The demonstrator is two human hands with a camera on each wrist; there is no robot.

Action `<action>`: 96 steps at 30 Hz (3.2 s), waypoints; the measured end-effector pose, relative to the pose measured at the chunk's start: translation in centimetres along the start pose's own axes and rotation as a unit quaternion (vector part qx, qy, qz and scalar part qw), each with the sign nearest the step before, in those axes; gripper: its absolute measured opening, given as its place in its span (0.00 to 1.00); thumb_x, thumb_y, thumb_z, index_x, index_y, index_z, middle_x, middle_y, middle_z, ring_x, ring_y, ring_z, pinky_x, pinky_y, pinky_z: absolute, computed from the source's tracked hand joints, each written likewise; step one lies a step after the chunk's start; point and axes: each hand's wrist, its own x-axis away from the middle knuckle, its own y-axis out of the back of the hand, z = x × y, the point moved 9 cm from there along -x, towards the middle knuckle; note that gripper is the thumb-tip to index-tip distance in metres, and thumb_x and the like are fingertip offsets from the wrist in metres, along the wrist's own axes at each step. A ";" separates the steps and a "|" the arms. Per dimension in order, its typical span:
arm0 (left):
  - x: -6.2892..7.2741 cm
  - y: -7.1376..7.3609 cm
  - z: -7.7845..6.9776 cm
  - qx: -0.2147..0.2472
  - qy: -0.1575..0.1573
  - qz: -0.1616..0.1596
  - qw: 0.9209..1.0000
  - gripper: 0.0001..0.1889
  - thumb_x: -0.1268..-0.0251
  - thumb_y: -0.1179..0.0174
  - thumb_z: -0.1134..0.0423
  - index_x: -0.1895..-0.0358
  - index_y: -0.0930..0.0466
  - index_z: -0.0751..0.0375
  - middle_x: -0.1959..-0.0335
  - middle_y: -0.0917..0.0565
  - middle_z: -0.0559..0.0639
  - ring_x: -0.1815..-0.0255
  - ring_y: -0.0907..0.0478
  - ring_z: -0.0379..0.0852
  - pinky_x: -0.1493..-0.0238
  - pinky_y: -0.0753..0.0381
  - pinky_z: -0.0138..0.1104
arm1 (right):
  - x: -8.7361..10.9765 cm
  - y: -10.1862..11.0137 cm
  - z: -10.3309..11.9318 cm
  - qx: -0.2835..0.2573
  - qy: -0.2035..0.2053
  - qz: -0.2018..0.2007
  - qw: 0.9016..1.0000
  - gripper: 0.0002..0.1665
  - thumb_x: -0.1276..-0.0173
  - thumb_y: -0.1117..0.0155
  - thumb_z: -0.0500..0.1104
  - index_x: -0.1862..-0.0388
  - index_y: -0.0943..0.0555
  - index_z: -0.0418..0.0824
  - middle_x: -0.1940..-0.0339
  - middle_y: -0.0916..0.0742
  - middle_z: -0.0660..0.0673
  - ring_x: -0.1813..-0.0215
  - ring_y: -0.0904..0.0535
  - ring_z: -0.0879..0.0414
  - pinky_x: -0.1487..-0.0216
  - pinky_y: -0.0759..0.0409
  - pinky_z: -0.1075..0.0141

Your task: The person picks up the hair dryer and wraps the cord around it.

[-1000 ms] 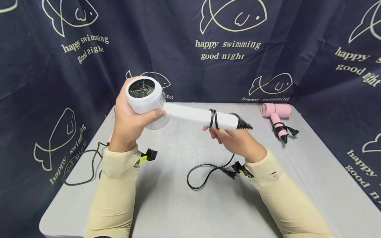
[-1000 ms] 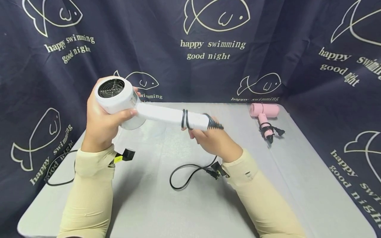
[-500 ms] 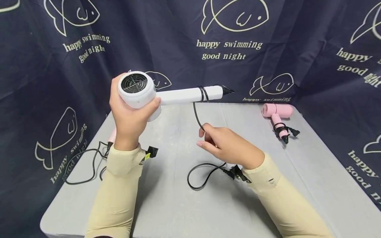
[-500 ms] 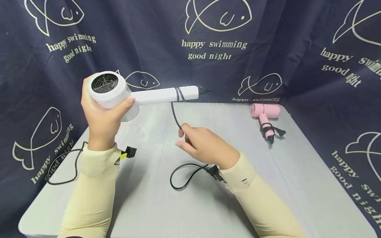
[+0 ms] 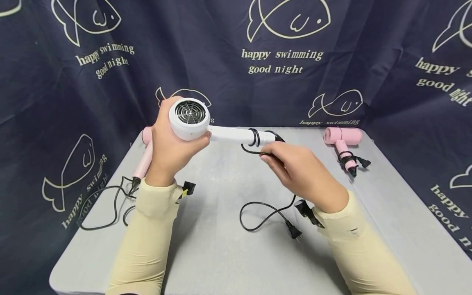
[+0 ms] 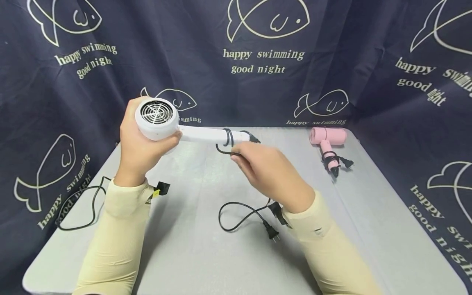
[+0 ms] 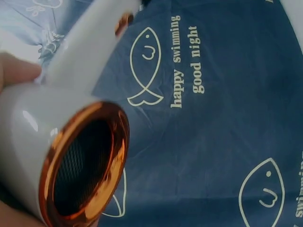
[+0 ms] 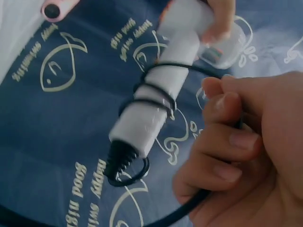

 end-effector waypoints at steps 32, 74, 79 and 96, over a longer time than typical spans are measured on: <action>0.4 -0.9 -3.0 0.243 -0.055 0.130 0.960 0.37 0.68 0.29 0.85 0.45 0.24 0.64 0.58 0.13 0.62 0.55 0.13 0.57 0.46 0.17 0.42 | -0.4 2.1 -1.3 -0.213 0.041 -0.078 0.973 0.11 0.29 0.33 0.33 0.50 0.11 0.37 0.64 0.12 0.49 0.63 0.21 0.62 0.59 0.23 0.73; -0.5 1.1 -0.2 -0.005 -0.007 -0.038 0.999 0.37 0.65 0.26 0.78 0.41 0.24 0.66 0.50 0.16 0.51 0.49 0.22 0.42 0.43 0.25 0.34 | 0.3 1.4 0.7 -0.045 0.029 -0.037 0.998 0.09 0.25 0.38 0.36 0.49 0.15 0.40 0.65 0.17 0.53 0.65 0.26 0.64 0.58 0.26 0.73; 0.0 -0.9 -0.3 0.014 -0.015 0.071 0.997 0.38 0.67 0.25 0.80 0.41 0.25 0.69 0.49 0.17 0.52 0.49 0.21 0.43 0.40 0.24 0.34 | 0.0 3.3 0.9 -0.041 0.056 -0.084 0.994 0.10 0.22 0.39 0.41 0.52 0.14 0.39 0.69 0.19 0.52 0.68 0.31 0.65 0.63 0.33 0.75; 0.7 -1.4 -1.5 0.127 -0.015 0.164 0.978 0.43 0.73 0.26 0.83 0.40 0.26 0.72 0.52 0.17 0.50 0.47 0.22 0.50 0.35 0.27 0.38 | 0.0 2.6 -2.0 -0.128 -0.013 -0.102 0.986 0.10 0.28 0.36 0.33 0.53 0.11 0.42 0.67 0.15 0.54 0.70 0.29 0.64 0.67 0.31 0.72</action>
